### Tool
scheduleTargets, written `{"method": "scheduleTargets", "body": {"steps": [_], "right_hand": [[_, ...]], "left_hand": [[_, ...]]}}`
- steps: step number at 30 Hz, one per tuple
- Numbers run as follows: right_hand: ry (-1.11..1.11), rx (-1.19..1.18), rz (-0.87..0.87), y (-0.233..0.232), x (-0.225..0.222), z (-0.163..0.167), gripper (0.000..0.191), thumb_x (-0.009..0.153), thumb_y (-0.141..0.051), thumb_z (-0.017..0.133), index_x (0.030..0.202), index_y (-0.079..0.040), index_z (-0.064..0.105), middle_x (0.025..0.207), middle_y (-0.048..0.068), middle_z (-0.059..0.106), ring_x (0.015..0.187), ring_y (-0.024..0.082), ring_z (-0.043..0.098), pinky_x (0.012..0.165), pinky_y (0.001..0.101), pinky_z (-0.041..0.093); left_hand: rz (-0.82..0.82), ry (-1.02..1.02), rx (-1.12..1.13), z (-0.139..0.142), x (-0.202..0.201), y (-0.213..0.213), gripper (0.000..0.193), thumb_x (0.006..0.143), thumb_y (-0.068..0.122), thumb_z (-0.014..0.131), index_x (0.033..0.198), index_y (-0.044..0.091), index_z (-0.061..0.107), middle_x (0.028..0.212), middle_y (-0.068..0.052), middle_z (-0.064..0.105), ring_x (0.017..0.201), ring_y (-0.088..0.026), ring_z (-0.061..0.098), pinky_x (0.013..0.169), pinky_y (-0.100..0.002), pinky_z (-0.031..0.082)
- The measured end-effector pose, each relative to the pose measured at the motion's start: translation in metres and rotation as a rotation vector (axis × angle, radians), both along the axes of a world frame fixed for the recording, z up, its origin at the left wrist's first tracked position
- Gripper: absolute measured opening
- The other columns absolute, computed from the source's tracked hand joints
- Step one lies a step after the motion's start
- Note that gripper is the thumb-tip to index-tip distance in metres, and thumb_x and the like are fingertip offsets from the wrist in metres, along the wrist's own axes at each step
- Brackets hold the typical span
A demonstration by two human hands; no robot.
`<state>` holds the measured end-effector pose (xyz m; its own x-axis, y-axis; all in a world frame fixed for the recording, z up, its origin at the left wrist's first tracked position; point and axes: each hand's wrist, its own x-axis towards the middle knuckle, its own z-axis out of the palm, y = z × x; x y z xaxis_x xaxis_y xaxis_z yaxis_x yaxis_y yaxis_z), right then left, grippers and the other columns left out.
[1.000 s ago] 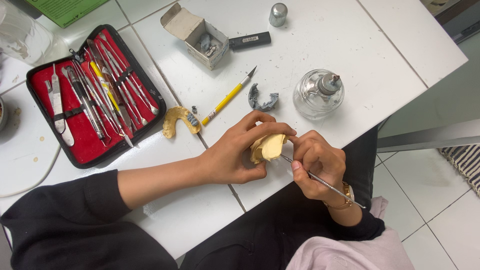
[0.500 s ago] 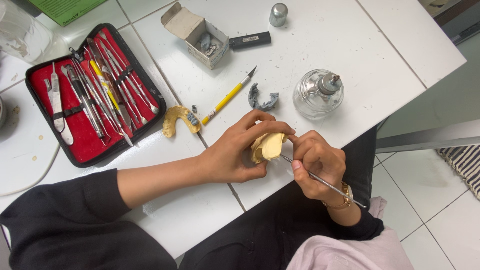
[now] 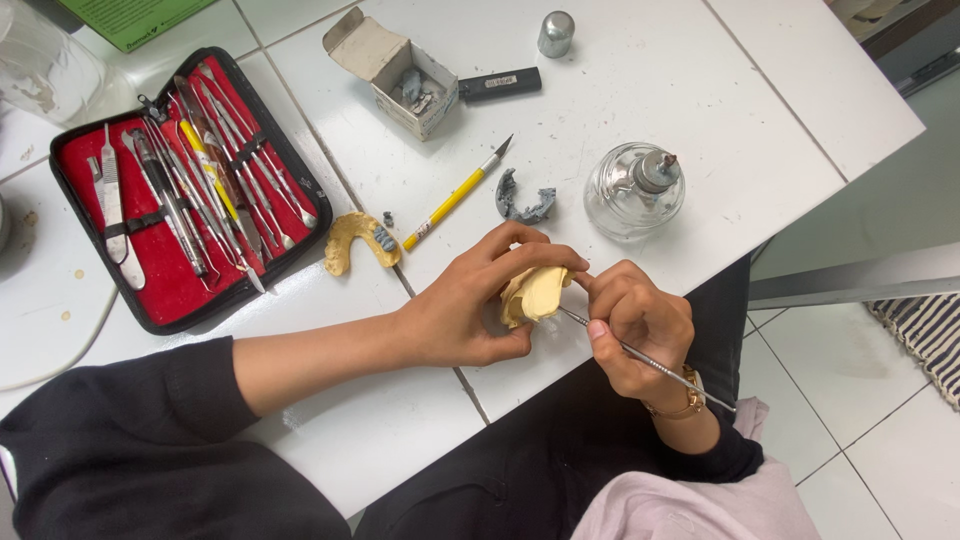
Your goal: The person holds a yellow plaster dental cast with a metal partial framework in one hand and uses a pointed metal hand instrument to scrape and trim the cast surface, occasionally repositioning the model and switching the tool angle while working over the denture base area.
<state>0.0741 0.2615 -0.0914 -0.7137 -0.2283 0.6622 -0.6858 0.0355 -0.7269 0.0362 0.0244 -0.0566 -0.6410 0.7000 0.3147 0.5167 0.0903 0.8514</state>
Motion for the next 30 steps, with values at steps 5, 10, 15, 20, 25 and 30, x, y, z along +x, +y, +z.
{"method": "scheduleTargets", "body": {"steps": [5,10,15,20,25,30], "right_hand": [[0.025,0.072,-0.041,-0.0012,0.0019,0.0007,0.02,0.079,0.008,0.059,0.076,-0.007,0.046,0.067,0.007,0.056,0.075,0.019,0.058,0.095,0.0437,0.061],[0.006,0.022,-0.014,0.0005,0.001,0.0017,0.02,0.08,0.007,0.058,0.076,-0.007,0.045,0.069,0.007,0.057,0.075,0.019,0.058,0.096,0.0422,0.062],[0.014,0.039,-0.031,-0.0009,0.002,0.0008,0.02,0.081,0.007,0.06,0.076,-0.007,0.046,0.069,0.007,0.057,0.076,0.019,0.058,0.096,0.0423,0.061],[0.003,0.01,-0.01,0.0,0.0011,0.0028,0.02,0.083,0.006,0.058,0.077,-0.007,0.045,0.071,0.007,0.058,0.077,0.019,0.058,0.098,0.0428,0.061],[0.008,0.038,-0.03,-0.0015,0.0027,0.0031,0.02,0.082,0.007,0.06,0.077,-0.006,0.046,0.069,0.007,0.057,0.076,0.018,0.057,0.095,0.0418,0.061],[0.005,0.018,-0.026,-0.0018,0.0014,0.0033,0.019,0.081,0.007,0.059,0.077,-0.007,0.046,0.069,0.007,0.057,0.076,0.018,0.056,0.092,0.0398,0.062]], "left_hand": [[-0.01,-0.014,0.009,0.0015,0.0004,-0.0009,0.079,0.072,0.006,0.071,0.148,0.017,0.049,0.135,-0.011,0.054,0.136,-0.029,0.053,0.115,-0.042,0.054],[-0.006,-0.011,0.008,0.0018,0.0003,-0.0007,0.08,0.072,0.006,0.071,0.148,0.018,0.049,0.134,-0.011,0.052,0.136,-0.029,0.054,0.115,-0.042,0.054],[-0.014,-0.032,0.014,0.0023,0.0003,-0.0006,0.081,0.072,0.006,0.071,0.149,0.018,0.048,0.134,-0.011,0.052,0.135,-0.028,0.054,0.113,-0.041,0.053],[-0.013,-0.025,0.015,0.0029,-0.0003,0.0,0.081,0.071,0.005,0.071,0.148,0.018,0.048,0.134,-0.011,0.051,0.134,-0.028,0.054,0.111,-0.041,0.051],[-0.021,0.005,0.028,0.0021,-0.0005,0.0006,0.082,0.072,0.004,0.071,0.149,0.017,0.048,0.135,-0.008,0.057,0.135,-0.028,0.051,0.114,-0.042,0.05],[-0.019,-0.034,0.032,0.0013,-0.0003,0.0008,0.081,0.073,0.004,0.07,0.149,0.017,0.048,0.134,-0.01,0.053,0.135,-0.027,0.053,0.113,-0.041,0.051]]}}
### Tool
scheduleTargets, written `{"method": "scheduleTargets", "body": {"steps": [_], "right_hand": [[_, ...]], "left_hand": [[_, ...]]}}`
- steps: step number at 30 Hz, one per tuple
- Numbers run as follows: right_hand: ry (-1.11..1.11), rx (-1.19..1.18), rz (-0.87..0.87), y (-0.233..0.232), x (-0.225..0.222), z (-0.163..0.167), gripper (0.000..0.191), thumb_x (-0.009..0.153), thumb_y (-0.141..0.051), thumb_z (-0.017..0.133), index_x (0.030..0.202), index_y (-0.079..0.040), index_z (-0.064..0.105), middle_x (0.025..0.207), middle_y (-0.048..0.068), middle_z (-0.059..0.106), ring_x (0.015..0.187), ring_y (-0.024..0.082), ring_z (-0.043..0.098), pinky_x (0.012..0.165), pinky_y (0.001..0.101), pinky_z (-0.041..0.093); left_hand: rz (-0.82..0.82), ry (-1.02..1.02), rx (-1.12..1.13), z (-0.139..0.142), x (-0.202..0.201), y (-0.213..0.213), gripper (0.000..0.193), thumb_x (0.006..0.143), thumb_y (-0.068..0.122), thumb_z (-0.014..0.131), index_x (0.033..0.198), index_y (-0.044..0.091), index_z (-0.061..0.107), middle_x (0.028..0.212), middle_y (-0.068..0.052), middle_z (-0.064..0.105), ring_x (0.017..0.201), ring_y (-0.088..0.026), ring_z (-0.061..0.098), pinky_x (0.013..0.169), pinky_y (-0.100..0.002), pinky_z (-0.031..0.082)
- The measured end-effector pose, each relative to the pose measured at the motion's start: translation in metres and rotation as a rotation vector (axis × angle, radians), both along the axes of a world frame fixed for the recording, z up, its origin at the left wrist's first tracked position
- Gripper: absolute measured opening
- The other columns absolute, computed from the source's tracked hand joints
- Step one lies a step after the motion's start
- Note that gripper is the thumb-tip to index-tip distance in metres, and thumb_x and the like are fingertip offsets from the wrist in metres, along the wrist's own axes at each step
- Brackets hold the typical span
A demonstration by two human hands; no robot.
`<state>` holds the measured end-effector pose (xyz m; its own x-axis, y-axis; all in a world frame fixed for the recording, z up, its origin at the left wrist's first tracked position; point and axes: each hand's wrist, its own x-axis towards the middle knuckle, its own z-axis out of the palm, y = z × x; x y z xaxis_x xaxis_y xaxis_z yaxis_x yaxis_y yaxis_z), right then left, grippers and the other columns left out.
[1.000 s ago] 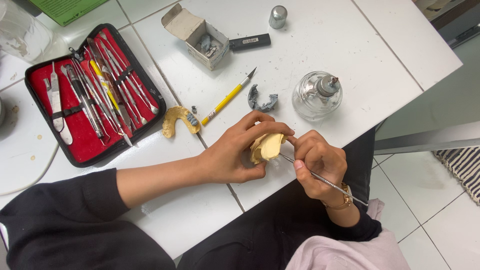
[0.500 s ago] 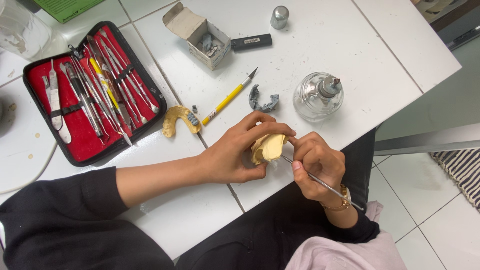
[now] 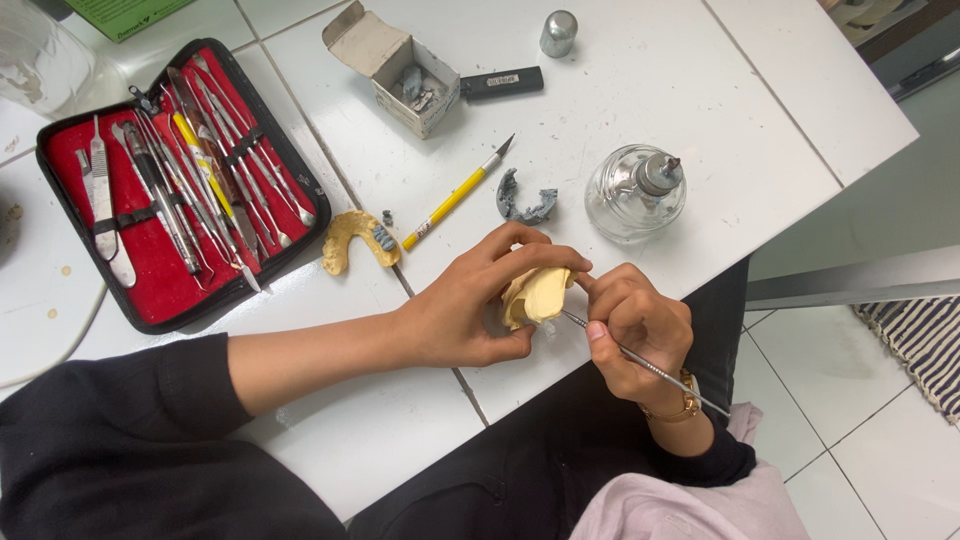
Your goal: The person holds a yellow plaster dental cast with a metal partial framework in one hand and uses a pointed metal hand instrument to scrape and trim the cast surface, occasionally repositioning the model and switching the tool angle while working over the denture base area.
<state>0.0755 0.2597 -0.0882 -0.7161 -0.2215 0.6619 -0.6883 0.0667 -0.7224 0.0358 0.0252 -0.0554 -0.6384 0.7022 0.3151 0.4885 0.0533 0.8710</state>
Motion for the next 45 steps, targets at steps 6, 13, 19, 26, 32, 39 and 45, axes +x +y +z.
{"method": "scheduleTargets", "body": {"steps": [6,13,19,26,32,39,45], "right_hand": [[0.002,0.025,0.009,0.0,0.0,0.002,0.02,0.081,0.008,0.059,0.077,-0.006,0.046,0.069,0.007,0.057,0.076,0.018,0.056,0.093,0.0402,0.061],[0.001,0.05,-0.002,-0.001,0.001,0.002,0.019,0.079,0.009,0.059,0.076,-0.006,0.047,0.069,0.006,0.057,0.076,0.019,0.057,0.094,0.0406,0.061],[-0.001,0.048,0.003,0.0,0.001,0.004,0.019,0.079,0.009,0.059,0.075,-0.006,0.048,0.068,0.005,0.057,0.075,0.019,0.056,0.094,0.04,0.061],[-0.038,-0.003,0.019,-0.001,0.009,0.005,0.021,0.077,0.009,0.059,0.073,-0.008,0.048,0.069,0.004,0.057,0.074,0.017,0.053,0.095,0.0394,0.062],[-0.047,-0.048,0.074,0.003,0.017,0.0,0.019,0.078,0.006,0.059,0.075,-0.01,0.05,0.072,0.003,0.056,0.076,0.015,0.056,0.104,0.0439,0.063],[-0.199,-0.054,0.091,0.007,0.029,-0.003,0.016,0.079,0.002,0.06,0.075,-0.009,0.049,0.072,0.0,0.055,0.074,0.013,0.056,0.104,0.0451,0.062],[-0.19,-0.118,0.156,0.006,0.03,-0.003,0.018,0.081,0.004,0.058,0.075,-0.011,0.049,0.071,-0.002,0.052,0.074,0.011,0.053,0.117,0.0514,0.058]], "left_hand": [[0.002,0.011,-0.002,0.0,0.0,-0.001,0.082,0.072,0.004,0.071,0.149,0.017,0.048,0.134,-0.01,0.053,0.135,-0.028,0.052,0.112,-0.042,0.051],[0.009,0.008,-0.002,0.001,0.001,-0.001,0.08,0.072,0.004,0.071,0.148,0.016,0.049,0.134,-0.011,0.051,0.135,-0.028,0.054,0.111,-0.041,0.052],[0.014,0.018,-0.018,0.004,0.001,0.0,0.078,0.073,0.005,0.072,0.147,0.015,0.05,0.134,-0.013,0.049,0.133,-0.029,0.055,0.11,-0.042,0.052],[0.051,0.052,-0.052,0.011,0.01,0.002,0.072,0.073,0.004,0.072,0.142,0.012,0.054,0.133,-0.011,0.055,0.127,-0.028,0.058,0.1,-0.039,0.058],[0.095,-0.041,-0.141,0.019,0.023,0.005,0.067,0.073,0.004,0.071,0.139,0.011,0.055,0.131,-0.014,0.054,0.11,-0.026,0.065,0.085,-0.035,0.056],[0.117,0.071,-0.16,0.019,0.033,0.009,0.071,0.07,0.003,0.074,0.138,0.006,0.052,0.131,-0.016,0.055,0.119,-0.029,0.063,0.098,-0.036,0.055],[0.134,0.077,-0.184,0.016,0.035,0.009,0.072,0.07,0.003,0.075,0.138,0.006,0.05,0.131,-0.016,0.056,0.121,-0.029,0.062,0.1,-0.036,0.054]]}}
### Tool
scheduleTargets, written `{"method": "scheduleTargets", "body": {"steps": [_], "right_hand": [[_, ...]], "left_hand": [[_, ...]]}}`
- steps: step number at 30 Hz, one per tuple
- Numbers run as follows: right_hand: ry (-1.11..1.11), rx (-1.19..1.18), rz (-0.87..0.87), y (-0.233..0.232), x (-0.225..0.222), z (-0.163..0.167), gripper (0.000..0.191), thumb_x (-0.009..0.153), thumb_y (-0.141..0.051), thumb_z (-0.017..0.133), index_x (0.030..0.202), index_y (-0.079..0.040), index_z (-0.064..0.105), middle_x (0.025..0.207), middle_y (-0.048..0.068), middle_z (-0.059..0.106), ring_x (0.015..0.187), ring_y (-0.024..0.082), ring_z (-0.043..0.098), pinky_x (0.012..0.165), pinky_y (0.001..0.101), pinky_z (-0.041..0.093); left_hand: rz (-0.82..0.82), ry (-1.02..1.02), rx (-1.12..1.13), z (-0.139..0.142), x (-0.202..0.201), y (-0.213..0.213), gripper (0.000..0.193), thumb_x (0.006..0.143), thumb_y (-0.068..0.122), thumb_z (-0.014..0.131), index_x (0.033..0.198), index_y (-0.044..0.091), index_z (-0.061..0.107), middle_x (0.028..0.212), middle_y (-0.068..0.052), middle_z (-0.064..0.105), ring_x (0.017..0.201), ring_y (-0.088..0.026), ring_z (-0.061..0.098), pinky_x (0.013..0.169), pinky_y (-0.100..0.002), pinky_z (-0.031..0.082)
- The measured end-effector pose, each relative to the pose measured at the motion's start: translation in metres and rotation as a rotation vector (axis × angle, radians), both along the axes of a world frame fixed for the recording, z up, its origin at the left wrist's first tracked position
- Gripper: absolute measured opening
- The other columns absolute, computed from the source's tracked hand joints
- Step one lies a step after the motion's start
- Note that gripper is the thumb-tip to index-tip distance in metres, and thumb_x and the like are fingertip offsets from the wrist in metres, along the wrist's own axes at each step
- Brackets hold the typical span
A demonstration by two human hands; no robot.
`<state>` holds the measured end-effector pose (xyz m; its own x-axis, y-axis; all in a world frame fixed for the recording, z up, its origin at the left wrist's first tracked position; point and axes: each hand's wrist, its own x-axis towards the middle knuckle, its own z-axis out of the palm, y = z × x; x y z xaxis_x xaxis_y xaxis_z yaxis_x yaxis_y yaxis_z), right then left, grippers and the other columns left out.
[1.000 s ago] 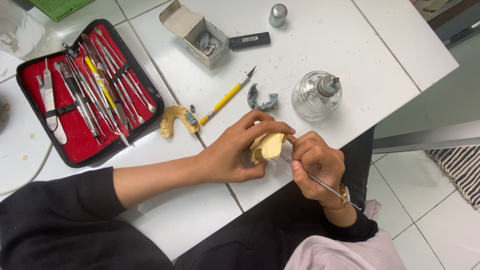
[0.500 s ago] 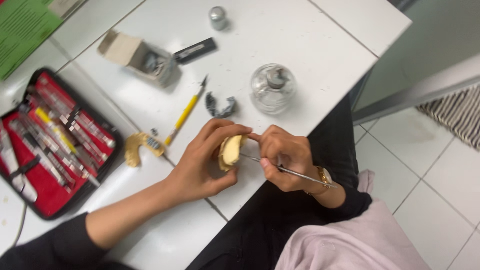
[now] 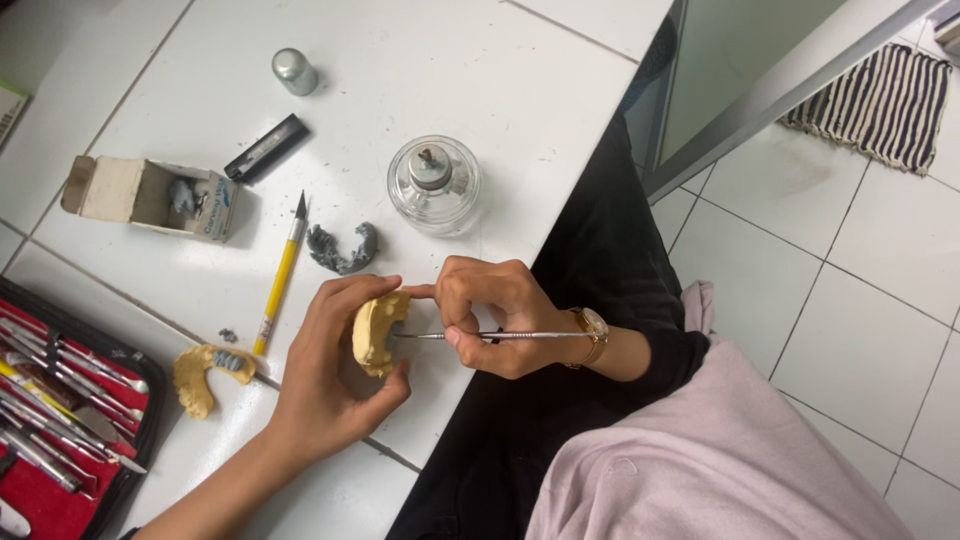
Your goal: The person holds a yellow plaster dental cast with a metal partial framework in one hand and uses a pointed metal hand instrument to scrape and trim the cast surface, occasionally repositioning the model and switching the tool angle while working over the denture base area.
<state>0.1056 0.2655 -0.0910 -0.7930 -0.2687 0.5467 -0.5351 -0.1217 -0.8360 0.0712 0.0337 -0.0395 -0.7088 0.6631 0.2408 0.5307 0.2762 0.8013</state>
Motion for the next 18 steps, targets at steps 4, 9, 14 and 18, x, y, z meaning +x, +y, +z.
{"method": "scheduleTargets", "body": {"steps": [4,9,14,18], "right_hand": [[0.032,-0.027,-0.034,-0.003,0.002,-0.004,0.02,0.083,0.003,0.061,0.076,-0.011,0.049,0.072,-0.002,0.052,0.075,0.01,0.054,0.115,0.0531,0.059],[0.064,-0.076,-0.062,-0.002,0.002,-0.008,0.02,0.089,0.002,0.066,0.081,-0.01,0.051,0.079,0.001,0.056,0.078,0.011,0.056,0.113,0.0557,0.059],[0.145,-0.204,-0.032,0.003,-0.006,-0.01,0.027,0.1,-0.014,0.074,0.086,-0.013,0.051,0.079,0.002,0.061,0.082,0.015,0.058,0.1,0.0503,0.063],[0.178,-0.323,-0.121,-0.001,-0.011,-0.013,0.035,0.097,-0.038,0.071,0.096,-0.009,0.052,0.082,0.004,0.064,0.079,0.013,0.061,0.091,0.0421,0.066]], "left_hand": [[0.007,-0.042,0.008,-0.002,0.002,0.0,0.073,0.07,0.003,0.075,0.139,0.005,0.05,0.131,-0.017,0.054,0.123,-0.029,0.06,0.1,-0.036,0.054],[0.001,-0.02,0.015,-0.001,-0.001,0.0,0.073,0.07,0.003,0.075,0.138,0.005,0.05,0.131,-0.015,0.055,0.122,-0.027,0.06,0.101,-0.036,0.052],[-0.016,-0.024,0.056,0.001,-0.009,-0.001,0.073,0.072,0.003,0.075,0.14,0.006,0.049,0.134,-0.013,0.055,0.122,-0.026,0.06,0.101,-0.036,0.052],[-0.04,-0.1,0.099,0.001,-0.016,-0.004,0.07,0.077,0.005,0.073,0.143,0.008,0.049,0.138,-0.013,0.053,0.123,-0.025,0.061,0.097,-0.033,0.057]]}}
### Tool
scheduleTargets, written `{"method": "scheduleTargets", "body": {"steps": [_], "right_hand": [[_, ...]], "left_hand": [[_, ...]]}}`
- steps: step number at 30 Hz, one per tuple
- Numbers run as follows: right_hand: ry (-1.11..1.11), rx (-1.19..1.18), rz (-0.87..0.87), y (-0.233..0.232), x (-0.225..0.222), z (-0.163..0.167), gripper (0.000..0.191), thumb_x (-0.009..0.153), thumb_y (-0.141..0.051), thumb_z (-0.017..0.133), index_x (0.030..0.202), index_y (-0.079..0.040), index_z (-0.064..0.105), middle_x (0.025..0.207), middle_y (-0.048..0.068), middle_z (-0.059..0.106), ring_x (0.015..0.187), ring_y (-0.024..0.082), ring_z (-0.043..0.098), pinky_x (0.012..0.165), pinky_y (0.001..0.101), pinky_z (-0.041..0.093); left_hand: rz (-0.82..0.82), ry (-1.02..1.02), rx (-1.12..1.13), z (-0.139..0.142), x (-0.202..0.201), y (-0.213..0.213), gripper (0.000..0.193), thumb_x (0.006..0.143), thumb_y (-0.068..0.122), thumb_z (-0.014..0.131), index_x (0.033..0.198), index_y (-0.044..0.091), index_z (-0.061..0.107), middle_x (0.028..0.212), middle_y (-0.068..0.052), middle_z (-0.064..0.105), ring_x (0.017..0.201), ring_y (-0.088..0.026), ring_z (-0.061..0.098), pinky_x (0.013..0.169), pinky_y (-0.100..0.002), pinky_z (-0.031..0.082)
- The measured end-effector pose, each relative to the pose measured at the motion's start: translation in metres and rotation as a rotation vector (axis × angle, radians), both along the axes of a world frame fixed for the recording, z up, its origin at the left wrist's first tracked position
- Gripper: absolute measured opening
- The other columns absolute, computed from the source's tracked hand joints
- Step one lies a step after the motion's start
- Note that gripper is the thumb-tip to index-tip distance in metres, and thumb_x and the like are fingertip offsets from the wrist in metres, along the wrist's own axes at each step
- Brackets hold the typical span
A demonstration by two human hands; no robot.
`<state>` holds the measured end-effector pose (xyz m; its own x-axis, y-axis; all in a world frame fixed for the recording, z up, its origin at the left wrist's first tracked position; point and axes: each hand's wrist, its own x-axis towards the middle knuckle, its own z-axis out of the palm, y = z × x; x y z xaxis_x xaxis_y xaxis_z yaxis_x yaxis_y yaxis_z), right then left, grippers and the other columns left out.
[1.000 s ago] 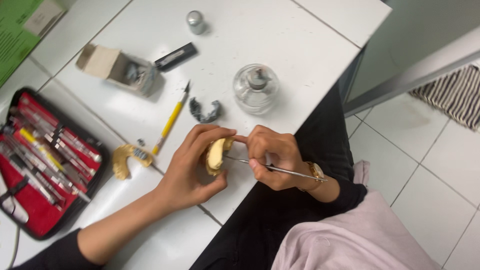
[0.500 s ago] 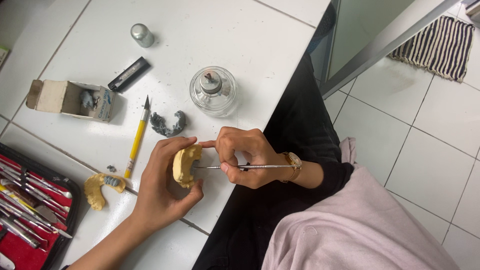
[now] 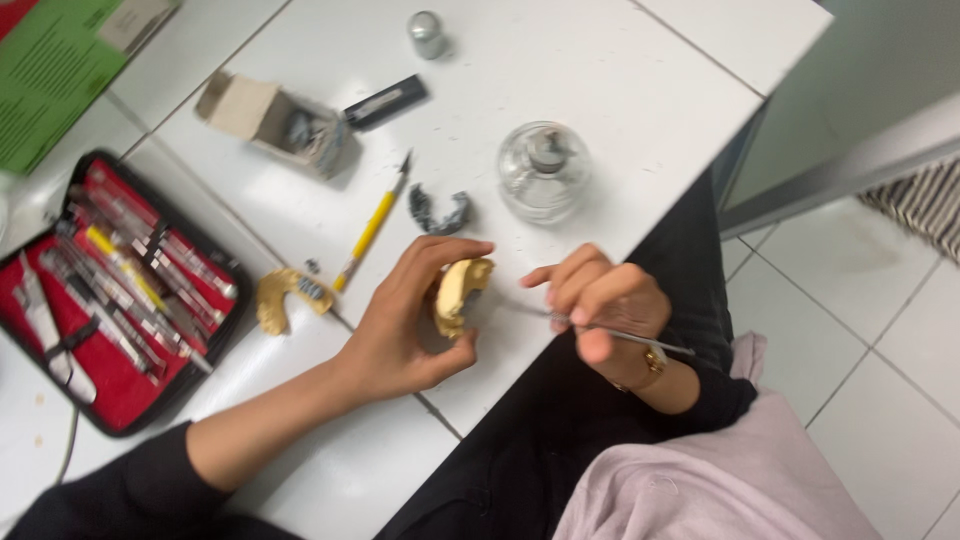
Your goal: The person holds a yellow plaster dental cast with a metal partial framework in one hand and uses a pointed metal hand instrument to scrape and trim the cast surface, occasionally repositioning the model and switching the tool angle while working over the denture base area.
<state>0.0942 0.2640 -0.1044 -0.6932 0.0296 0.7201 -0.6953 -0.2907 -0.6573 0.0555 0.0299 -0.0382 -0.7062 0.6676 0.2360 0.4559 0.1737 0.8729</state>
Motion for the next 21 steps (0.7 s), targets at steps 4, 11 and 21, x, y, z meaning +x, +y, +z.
{"method": "scheduleTargets", "body": {"steps": [4,11,21], "right_hand": [[0.008,0.068,-0.29,0.017,-0.014,0.001,0.029,0.1,-0.028,0.074,0.103,-0.008,0.052,0.087,0.009,0.064,0.084,0.015,0.063,0.087,0.0391,0.068],[-0.059,0.129,-0.428,0.041,-0.06,0.009,0.03,0.101,0.002,0.072,0.108,-0.008,0.045,0.091,0.012,0.063,0.083,0.017,0.063,0.093,0.0356,0.066],[-0.057,0.155,-0.502,0.048,-0.07,0.013,0.031,0.105,0.006,0.072,0.108,-0.007,0.044,0.09,0.017,0.066,0.078,0.021,0.07,0.077,0.0272,0.063]], "left_hand": [[-0.021,-0.001,0.02,-0.005,-0.007,-0.004,0.072,0.077,0.008,0.067,0.146,0.009,0.048,0.138,-0.012,0.053,0.122,-0.024,0.06,0.094,-0.032,0.057],[-0.046,0.049,0.069,-0.007,-0.016,-0.006,0.074,0.076,0.009,0.066,0.147,0.01,0.048,0.134,-0.011,0.053,0.126,-0.026,0.059,0.107,-0.038,0.054],[-0.063,0.032,0.082,-0.007,-0.018,-0.007,0.075,0.074,0.01,0.065,0.148,0.011,0.047,0.136,-0.012,0.052,0.131,-0.027,0.057,0.113,-0.038,0.052]]}}
